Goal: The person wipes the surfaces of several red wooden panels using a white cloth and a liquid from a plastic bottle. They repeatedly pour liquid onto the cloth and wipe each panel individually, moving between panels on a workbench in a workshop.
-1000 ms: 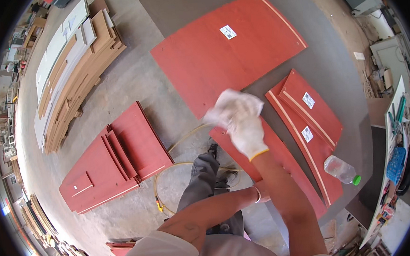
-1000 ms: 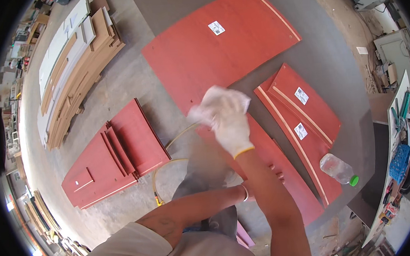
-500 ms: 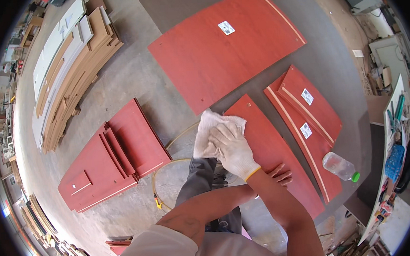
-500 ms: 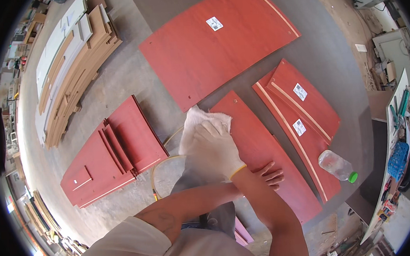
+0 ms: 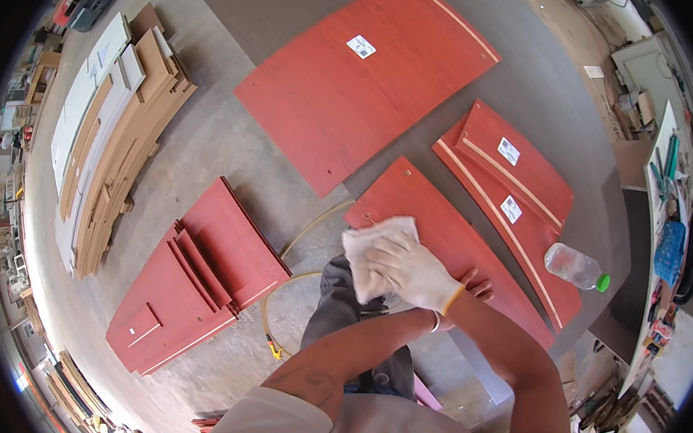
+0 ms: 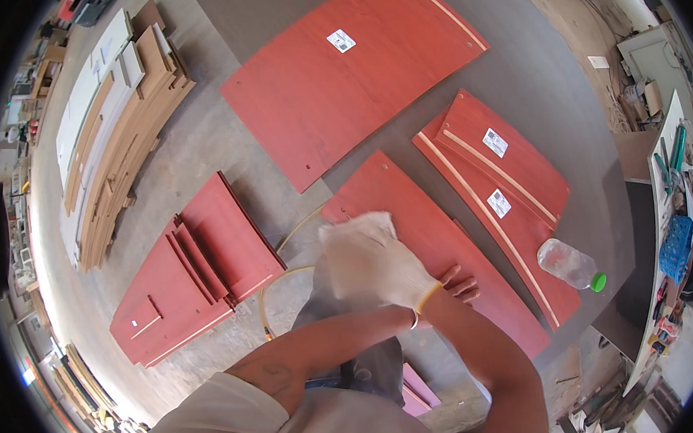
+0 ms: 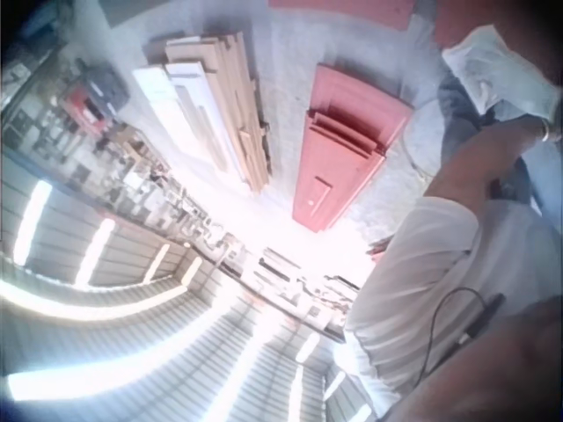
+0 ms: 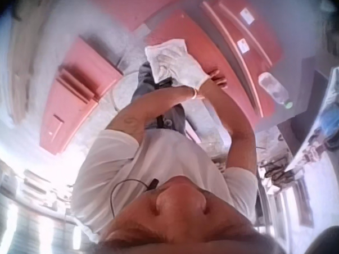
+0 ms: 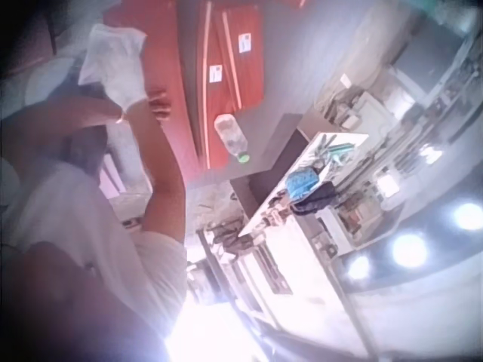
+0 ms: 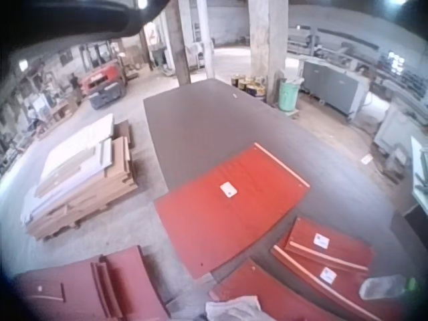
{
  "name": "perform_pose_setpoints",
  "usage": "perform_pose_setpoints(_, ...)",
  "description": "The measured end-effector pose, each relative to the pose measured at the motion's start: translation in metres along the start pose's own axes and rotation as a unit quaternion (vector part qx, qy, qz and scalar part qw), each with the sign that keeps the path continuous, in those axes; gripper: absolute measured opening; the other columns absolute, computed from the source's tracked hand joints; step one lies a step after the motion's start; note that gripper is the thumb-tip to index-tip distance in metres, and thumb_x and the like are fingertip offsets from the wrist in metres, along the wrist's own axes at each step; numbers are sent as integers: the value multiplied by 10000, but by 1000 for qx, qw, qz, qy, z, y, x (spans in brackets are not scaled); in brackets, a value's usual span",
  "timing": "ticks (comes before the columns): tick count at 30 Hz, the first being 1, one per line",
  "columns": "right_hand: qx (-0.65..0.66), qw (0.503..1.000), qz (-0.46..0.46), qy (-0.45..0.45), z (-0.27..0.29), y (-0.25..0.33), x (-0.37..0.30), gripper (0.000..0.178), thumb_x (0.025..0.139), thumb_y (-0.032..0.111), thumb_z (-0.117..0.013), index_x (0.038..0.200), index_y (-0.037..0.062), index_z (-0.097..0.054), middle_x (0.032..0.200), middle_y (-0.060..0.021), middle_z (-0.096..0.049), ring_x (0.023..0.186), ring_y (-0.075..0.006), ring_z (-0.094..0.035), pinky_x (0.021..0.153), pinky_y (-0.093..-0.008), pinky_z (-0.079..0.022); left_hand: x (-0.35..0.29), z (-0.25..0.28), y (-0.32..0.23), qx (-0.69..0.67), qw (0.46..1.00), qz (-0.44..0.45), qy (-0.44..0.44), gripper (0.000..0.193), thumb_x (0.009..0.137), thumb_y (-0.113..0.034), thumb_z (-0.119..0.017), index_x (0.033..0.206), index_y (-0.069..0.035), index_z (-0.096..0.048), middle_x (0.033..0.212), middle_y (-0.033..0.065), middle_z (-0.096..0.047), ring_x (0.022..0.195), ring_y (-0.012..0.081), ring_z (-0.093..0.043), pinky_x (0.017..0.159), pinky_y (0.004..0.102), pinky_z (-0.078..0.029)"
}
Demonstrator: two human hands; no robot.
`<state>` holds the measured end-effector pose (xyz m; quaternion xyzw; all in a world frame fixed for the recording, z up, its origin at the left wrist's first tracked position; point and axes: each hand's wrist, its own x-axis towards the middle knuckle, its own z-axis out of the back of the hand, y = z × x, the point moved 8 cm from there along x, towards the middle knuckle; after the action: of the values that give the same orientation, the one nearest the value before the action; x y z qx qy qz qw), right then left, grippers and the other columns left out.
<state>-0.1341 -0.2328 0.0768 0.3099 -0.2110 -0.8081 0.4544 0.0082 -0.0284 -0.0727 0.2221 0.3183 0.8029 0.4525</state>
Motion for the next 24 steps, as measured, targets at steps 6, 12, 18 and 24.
perform_pose_setpoints(6, -17, 996, 27, -85, 5, 2, -17, 400, 885, 225, -628, 1244, 61, -693, 1390, -46, -628, 1401, -255, -448, 1205, -467, -314, -2, 6, 21, -221, 974, 26, -37, 551, 1022, -501, -405, 1469, -185, -467, 1672, 85, -339, 1568, 345, -261, 1252, 717, -136)
perform_pose_setpoints(12, -74, 961, -25, -266, 12, -48, 71, 434, 960, 243, -589, 1357, 80, -654, 1488, -58, -567, 1441, -266, -416, 1253, -445, -262, -8, 9, 68, -539, 838, 41, -77, 485, 1018, -394, -467, 1416, -117, -471, 1622, 82, -399, 1523, 307, -314, 1233, 621, -246)
perform_pose_setpoints(18, -103, 915, -333, -203, 33, -167, -2, 356, 935, 242, -655, 1216, 29, -602, 1353, -114, -553, 1220, -355, -499, 1013, -438, -514, 2, 17, 64, -535, 833, -102, 101, 532, 998, -364, -503, 1477, -137, -452, 1582, 65, -439, 1479, 226, -353, 1226, 508, -305)
perform_pose_setpoints(24, -92, 969, 37, -225, -13, -4, -25, 363, 853, 235, -653, 1189, 103, -690, 1319, -63, -609, 1333, -311, -475, 1136, -458, -399, -10, 13, 73, -606, 790, 33, -86, 589, 1006, -353, -458, 1551, -137, -392, 1615, 130, -386, 1521, 258, -336, 1271, 516, -227)
